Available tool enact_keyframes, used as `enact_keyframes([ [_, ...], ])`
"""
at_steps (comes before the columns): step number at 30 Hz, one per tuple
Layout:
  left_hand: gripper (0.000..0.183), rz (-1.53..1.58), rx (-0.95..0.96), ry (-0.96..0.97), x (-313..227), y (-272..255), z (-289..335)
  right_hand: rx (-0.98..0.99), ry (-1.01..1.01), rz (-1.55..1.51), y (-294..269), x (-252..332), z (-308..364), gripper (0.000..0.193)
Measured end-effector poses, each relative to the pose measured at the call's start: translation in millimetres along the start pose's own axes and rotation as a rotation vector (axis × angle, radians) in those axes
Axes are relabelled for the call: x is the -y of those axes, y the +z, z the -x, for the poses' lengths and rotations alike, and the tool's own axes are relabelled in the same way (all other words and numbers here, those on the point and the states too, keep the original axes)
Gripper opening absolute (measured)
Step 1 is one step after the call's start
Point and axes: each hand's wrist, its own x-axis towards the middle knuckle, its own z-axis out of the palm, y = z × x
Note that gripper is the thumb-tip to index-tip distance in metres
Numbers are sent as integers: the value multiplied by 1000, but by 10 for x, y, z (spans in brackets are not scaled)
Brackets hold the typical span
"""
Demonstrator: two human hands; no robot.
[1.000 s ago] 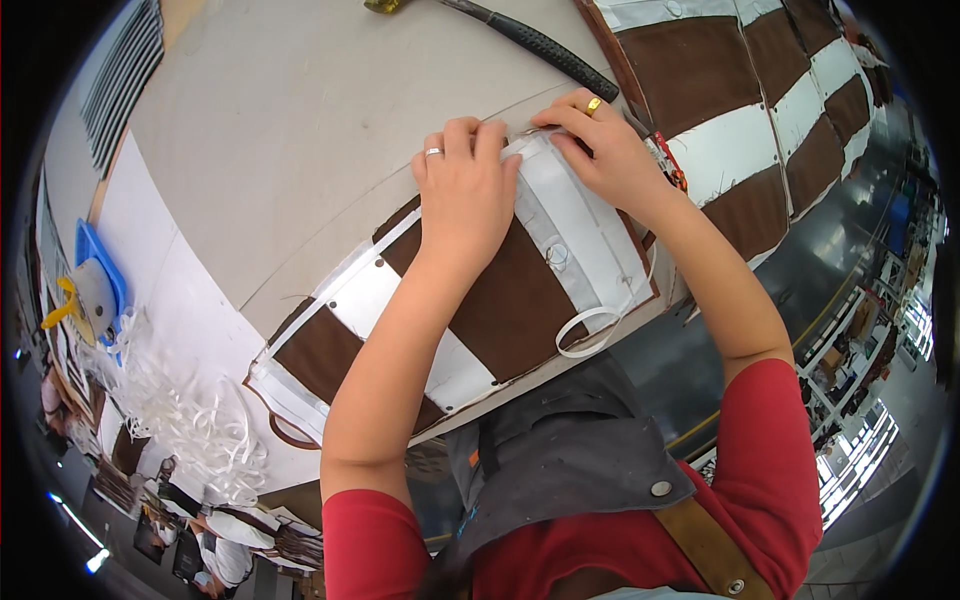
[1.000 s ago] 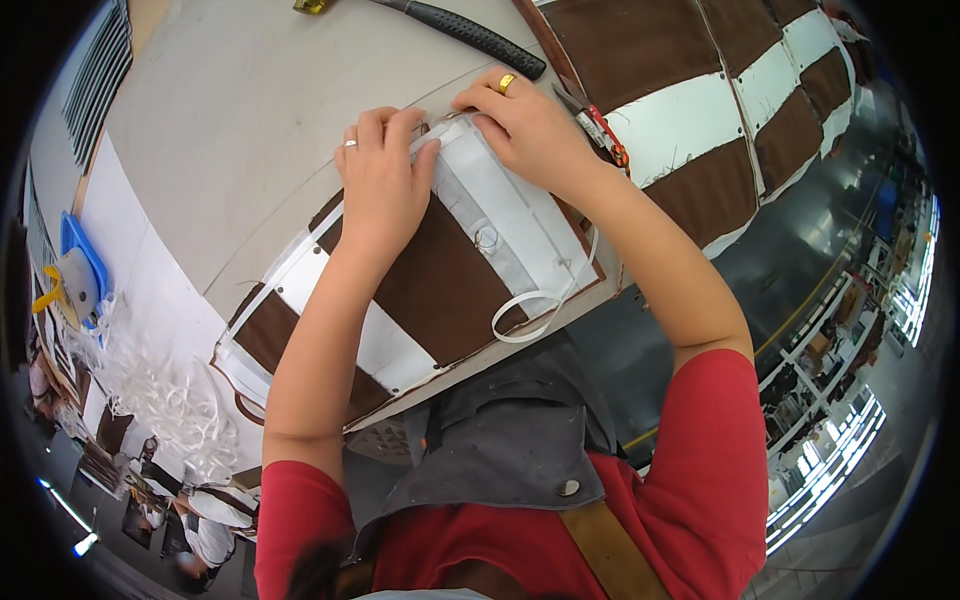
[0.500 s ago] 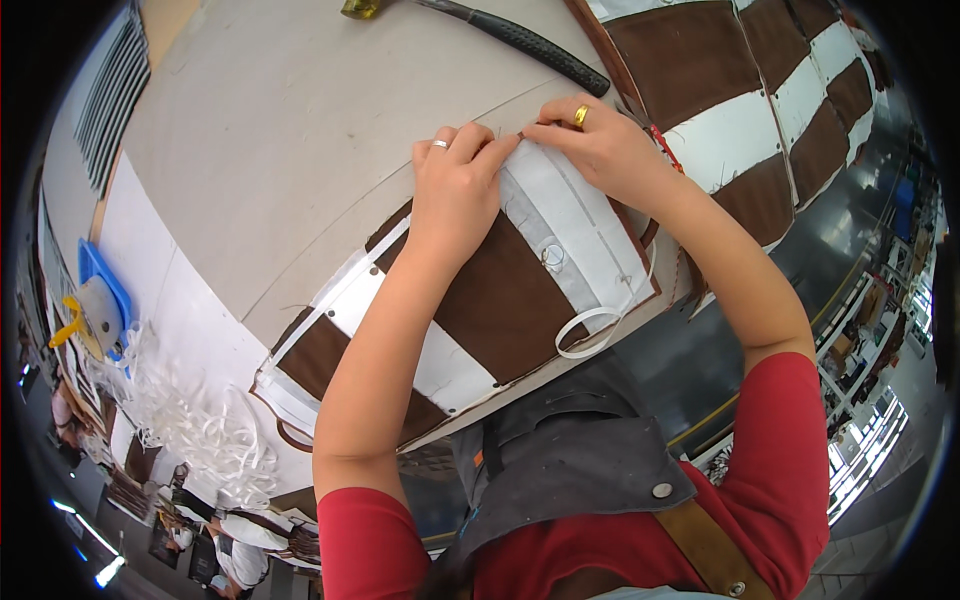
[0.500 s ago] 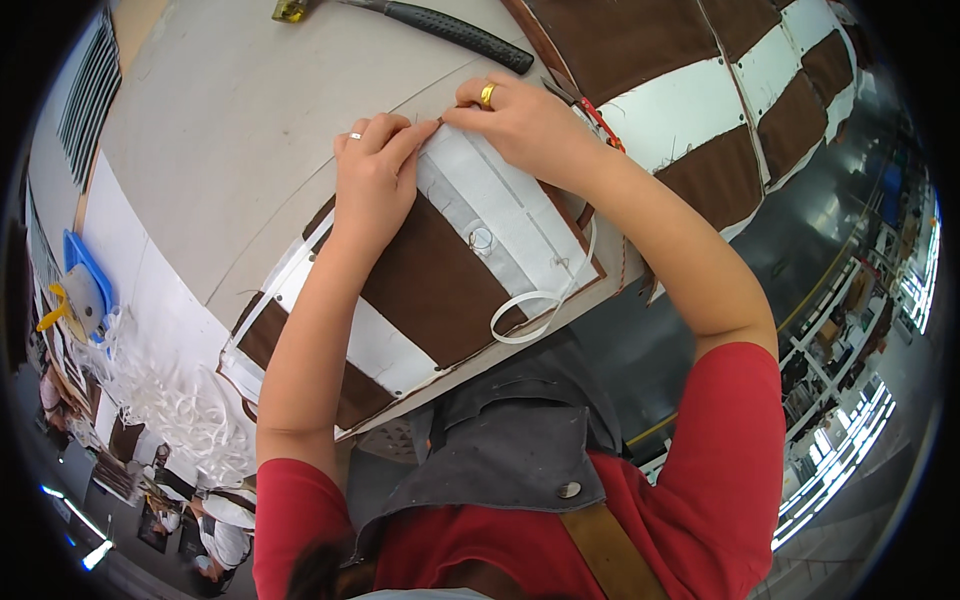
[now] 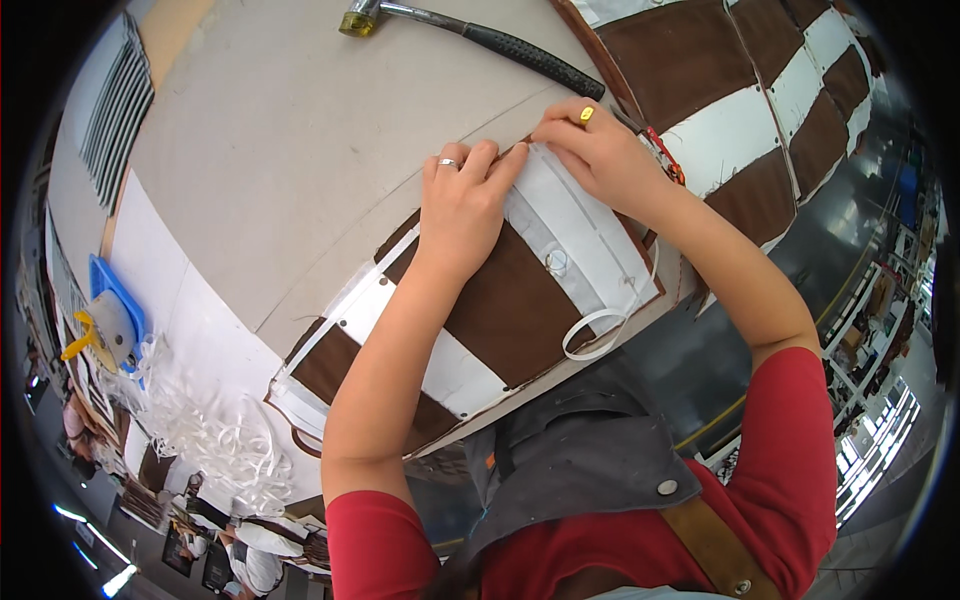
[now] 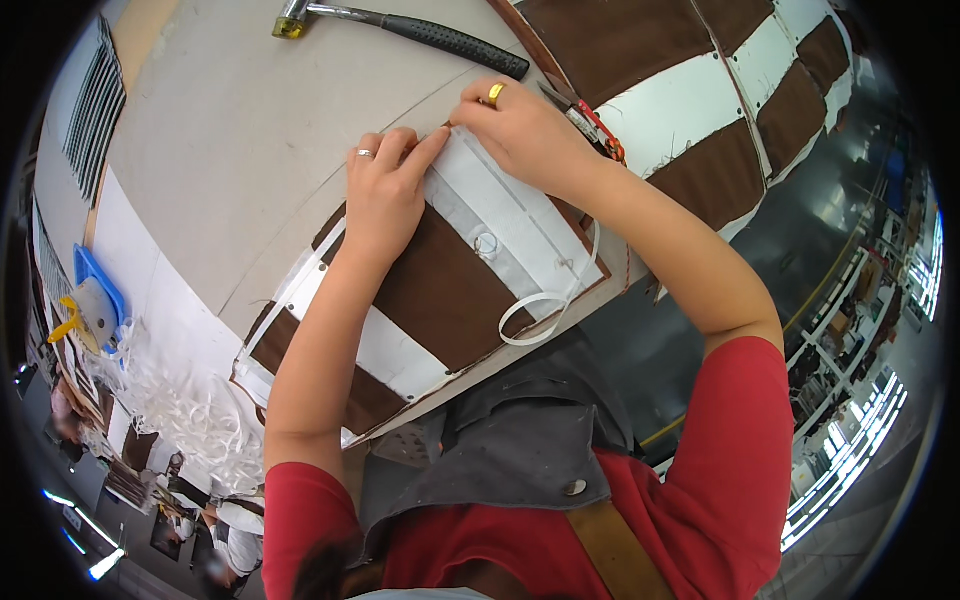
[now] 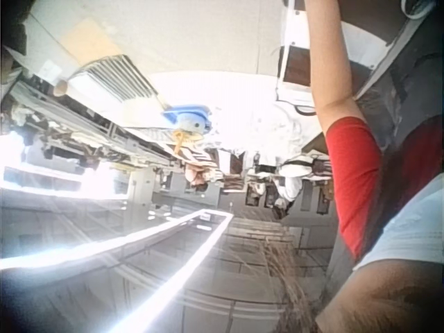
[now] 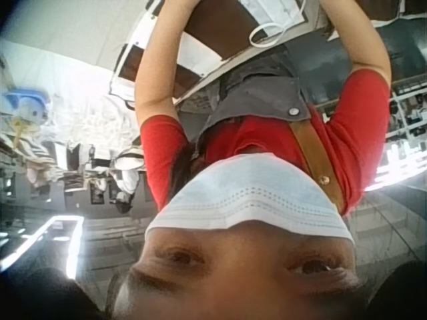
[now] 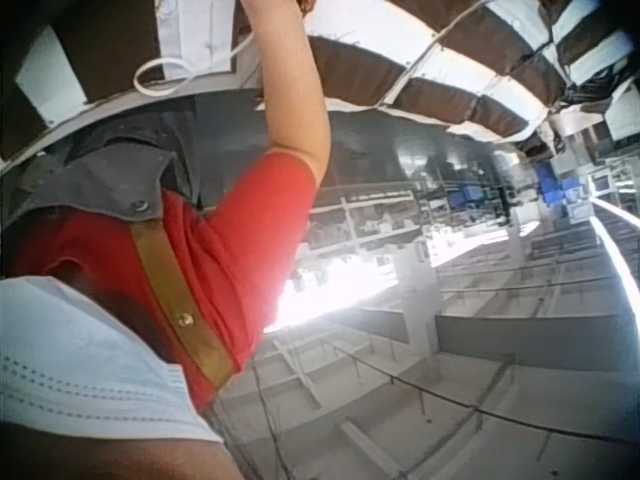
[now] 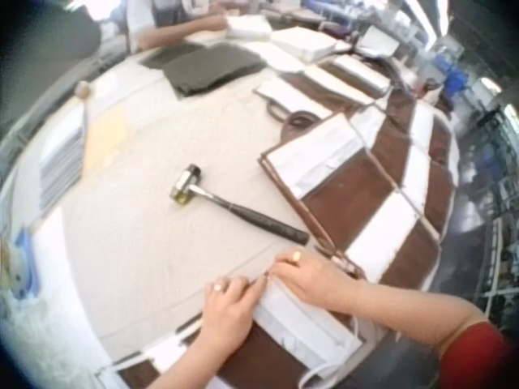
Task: The person assembles a brown leather-like bag by hand. They fold white straps into the bag's edge and secure them using a hammer and a metal punch tool. The person repeats this process for multiple attachment points on the bag.
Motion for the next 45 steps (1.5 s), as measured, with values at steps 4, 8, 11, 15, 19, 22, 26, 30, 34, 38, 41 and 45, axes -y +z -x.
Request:
enact_keyframes([
  [4,28,133,-48,-154,-12,-7,-6,-65,19,-45,72,85,-16,28],
  [8,22,312,-53,-282,13,-83,45,-2,3,0,104,50,34,29],
  [11,18,332,-54,-282,32,-105,54,36,-14,21,92,45,18,30],
  [15,18,282,-51,-177,106,-86,87,71,-65,31,47,54,-58,32],
  [19,23,136,-100,-20,129,-50,115,121,-128,81,11,56,-95,35],
  [22,28,71,-97,54,133,-47,119,127,-197,146,11,52,-89,36],
  [26,33,63,-57,106,149,-77,107,114,-286,276,38,61,-73,35],
  [30,36,128,-26,55,156,-79,101,135,-124,187,26,53,-42,33],
  [34,37,129,-5,74,141,-90,91,23,-2,92,34,105,-14,24],
  [38,38,55,-2,109,100,-105,76,102,-164,221,21,93,-16,18],
  [41,39,-3,3,101,59,-122,78,20,34,113,-30,114,-11,20],
  [45,35,-15,-36,85,53,-130,87,-155,66,-59,-62,267,-106,23],
])
